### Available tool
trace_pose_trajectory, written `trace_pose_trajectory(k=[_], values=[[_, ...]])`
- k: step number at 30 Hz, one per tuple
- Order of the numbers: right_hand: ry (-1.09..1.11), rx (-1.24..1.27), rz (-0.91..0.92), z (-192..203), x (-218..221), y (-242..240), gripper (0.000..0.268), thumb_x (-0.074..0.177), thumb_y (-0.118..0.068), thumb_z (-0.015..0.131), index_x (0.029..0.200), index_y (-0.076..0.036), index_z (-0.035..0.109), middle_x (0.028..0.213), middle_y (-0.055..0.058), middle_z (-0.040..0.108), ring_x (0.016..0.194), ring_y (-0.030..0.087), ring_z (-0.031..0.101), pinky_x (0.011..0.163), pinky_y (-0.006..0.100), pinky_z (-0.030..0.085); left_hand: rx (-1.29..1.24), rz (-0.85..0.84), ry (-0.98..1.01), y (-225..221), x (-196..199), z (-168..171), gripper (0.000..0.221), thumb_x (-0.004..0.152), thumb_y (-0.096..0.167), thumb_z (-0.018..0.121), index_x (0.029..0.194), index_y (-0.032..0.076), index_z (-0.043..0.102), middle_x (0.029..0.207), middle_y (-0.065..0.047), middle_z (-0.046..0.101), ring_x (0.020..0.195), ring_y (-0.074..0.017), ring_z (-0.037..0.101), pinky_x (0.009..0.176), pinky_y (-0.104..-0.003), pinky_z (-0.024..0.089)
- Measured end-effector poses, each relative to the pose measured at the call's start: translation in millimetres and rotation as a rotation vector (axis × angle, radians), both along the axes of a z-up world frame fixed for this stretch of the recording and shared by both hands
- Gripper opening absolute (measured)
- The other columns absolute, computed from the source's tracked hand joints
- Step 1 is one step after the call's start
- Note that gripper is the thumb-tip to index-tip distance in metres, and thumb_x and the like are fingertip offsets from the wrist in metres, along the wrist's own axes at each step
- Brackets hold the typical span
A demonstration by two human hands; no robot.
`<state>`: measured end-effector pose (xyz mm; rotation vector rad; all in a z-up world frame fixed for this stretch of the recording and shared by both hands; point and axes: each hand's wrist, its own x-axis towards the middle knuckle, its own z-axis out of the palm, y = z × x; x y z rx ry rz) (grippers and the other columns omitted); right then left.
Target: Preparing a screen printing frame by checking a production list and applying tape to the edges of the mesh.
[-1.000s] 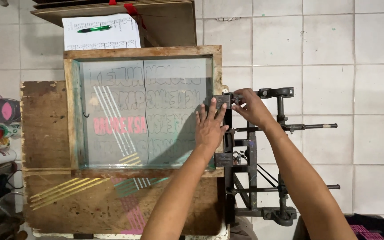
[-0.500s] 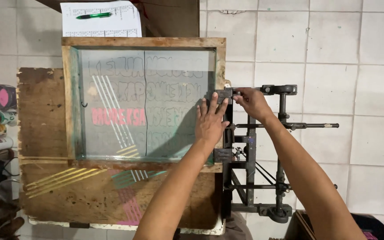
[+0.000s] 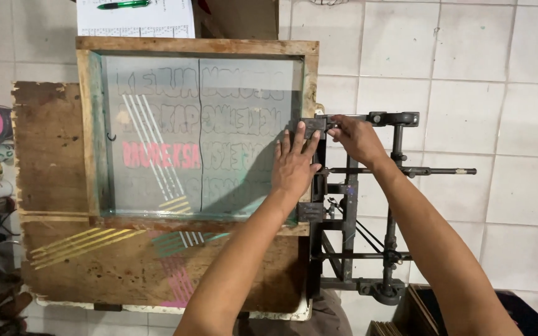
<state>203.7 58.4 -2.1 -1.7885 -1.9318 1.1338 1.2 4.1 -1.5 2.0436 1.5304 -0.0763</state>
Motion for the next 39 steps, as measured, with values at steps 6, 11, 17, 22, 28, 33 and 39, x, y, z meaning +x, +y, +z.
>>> trace_pose_trajectory(k=[6, 11, 17, 22, 28, 33, 39], values=[[0.069, -0.106, -0.108, -3.6, -13.7, -9.5, 0.042, 0.107, -0.037, 0.045, 0.139, -0.011, 0.051, 0.1, 0.017, 0.075, 0.099, 0.034, 0.071, 0.089, 0.052, 0.053, -0.03, 0.007, -0.014, -3.1, -5.1, 21.8, 0.074, 0.103, 0.04, 0.056, 0.165, 0.029, 0.016, 0.173, -0.01, -0.003, 0.155, -0.0469, 0.009, 0.125, -0.061, 0.014], [-0.19, -0.039, -0.225, -24.2, -43.6, -4.1, 0.047, 0.109, -0.047, 0.026, 0.12, -0.012, 0.055, 0.093, 0.024, 0.072, 0.096, 0.046, 0.07, 0.085, 0.059, 0.051, -0.06, -0.004, 0.015, -4.2, -4.8, 29.6, 0.073, 0.104, 0.042, 0.053, 0.165, 0.03, 0.015, 0.173, -0.009, -0.003, 0.155, -0.0452, 0.008, 0.125, -0.059, 0.014], [-0.304, -0.006, -0.332, -37.4, -55.1, 8.3, 0.068, 0.111, -0.045, 0.018, 0.107, -0.002, 0.071, 0.086, 0.032, 0.072, 0.093, 0.053, 0.069, 0.082, 0.059, 0.052, -0.042, 0.005, -0.025, -0.8, -6.4, 17.2, 0.076, 0.102, 0.041, 0.058, 0.165, 0.028, 0.018, 0.173, -0.01, -0.001, 0.155, -0.047, 0.009, 0.125, -0.06, 0.014], [-0.275, -0.171, -0.368, -144.6, 1.9, 7.0, 0.065, 0.107, -0.043, 0.027, 0.082, -0.004, 0.073, 0.072, 0.024, 0.07, 0.081, 0.044, 0.072, 0.069, 0.054, 0.057, -0.09, 0.027, -0.07, -2.9, -7.3, 21.2, 0.075, 0.103, 0.039, 0.056, 0.165, 0.029, 0.016, 0.174, -0.009, -0.003, 0.156, -0.0466, 0.007, 0.126, -0.059, 0.012], [-0.945, 0.55, 0.445, -170.0, 17.4, 1.3, 0.031, 0.096, -0.01, 0.04, 0.103, 0.007, 0.065, 0.063, 0.008, 0.055, 0.059, 0.027, 0.066, 0.048, 0.031, 0.054, 0.12, 0.141, -0.317, -60.3, -34.0, 40.5, 0.057, 0.109, 0.036, 0.039, 0.163, 0.022, 0.028, 0.172, -0.019, 0.011, 0.155, -0.0487, 0.013, 0.125, -0.06, 0.013], [-0.149, 0.071, -0.255, -9.0, -49.3, -11.1, 0.048, 0.115, -0.041, 0.028, 0.124, -0.002, 0.056, 0.098, 0.03, 0.066, 0.098, 0.056, 0.062, 0.083, 0.066, 0.045, 0.297, 0.188, -0.215, -145.1, -122.5, 16.3, 0.043, 0.105, 0.031, 0.053, 0.146, 0.017, 0.058, 0.15, -0.015, 0.053, 0.149, -0.0489, 0.025, 0.119, -0.064, 0.02], [-0.452, 0.403, -0.065, -61.9, -30.8, -2.3, 0.055, 0.121, -0.045, 0.03, 0.095, -0.008, 0.061, 0.079, 0.019, 0.064, 0.079, 0.045, 0.068, 0.068, 0.053, 0.052, 0.523, 0.475, 0.039, -133.7, -216.7, -4.2, 0.067, 0.098, 0.051, 0.058, 0.149, 0.007, 0.052, 0.155, -0.024, 0.044, 0.146, -0.0533, 0.029, 0.118, -0.064, 0.02]])
